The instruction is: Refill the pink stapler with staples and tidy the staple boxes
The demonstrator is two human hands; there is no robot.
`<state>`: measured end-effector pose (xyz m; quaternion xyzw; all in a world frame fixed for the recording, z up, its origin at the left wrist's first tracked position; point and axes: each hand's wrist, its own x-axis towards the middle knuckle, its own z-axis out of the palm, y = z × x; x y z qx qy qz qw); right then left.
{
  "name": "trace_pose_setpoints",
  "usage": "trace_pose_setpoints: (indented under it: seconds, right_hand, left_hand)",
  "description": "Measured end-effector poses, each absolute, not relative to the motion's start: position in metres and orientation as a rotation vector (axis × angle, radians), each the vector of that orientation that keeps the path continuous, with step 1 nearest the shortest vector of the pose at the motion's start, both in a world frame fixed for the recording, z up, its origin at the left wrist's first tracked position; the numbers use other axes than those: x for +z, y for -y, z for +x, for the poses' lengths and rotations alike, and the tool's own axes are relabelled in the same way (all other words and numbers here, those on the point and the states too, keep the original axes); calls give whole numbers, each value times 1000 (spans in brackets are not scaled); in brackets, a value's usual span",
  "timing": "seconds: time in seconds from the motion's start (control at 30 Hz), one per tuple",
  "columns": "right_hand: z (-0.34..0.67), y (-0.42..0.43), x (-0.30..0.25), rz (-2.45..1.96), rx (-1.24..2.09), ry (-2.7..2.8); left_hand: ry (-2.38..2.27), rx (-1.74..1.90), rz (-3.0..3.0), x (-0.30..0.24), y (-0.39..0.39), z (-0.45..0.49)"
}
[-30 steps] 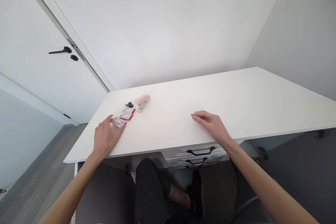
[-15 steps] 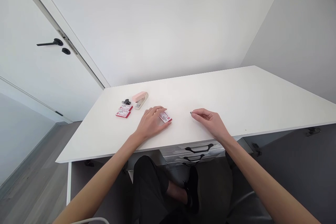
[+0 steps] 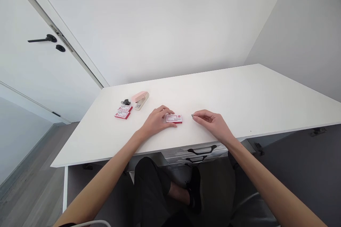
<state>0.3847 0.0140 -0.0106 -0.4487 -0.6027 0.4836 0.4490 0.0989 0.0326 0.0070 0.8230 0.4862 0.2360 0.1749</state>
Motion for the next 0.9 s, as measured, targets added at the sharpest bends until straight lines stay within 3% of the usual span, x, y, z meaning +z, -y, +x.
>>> trace_pose_setpoints:
  seconds: [0.9]
  right_hand:
    - [384,-12,-3,-1052,1314,1626]
  left_hand:
    - [-1305,1009,2306,7,-32,121]
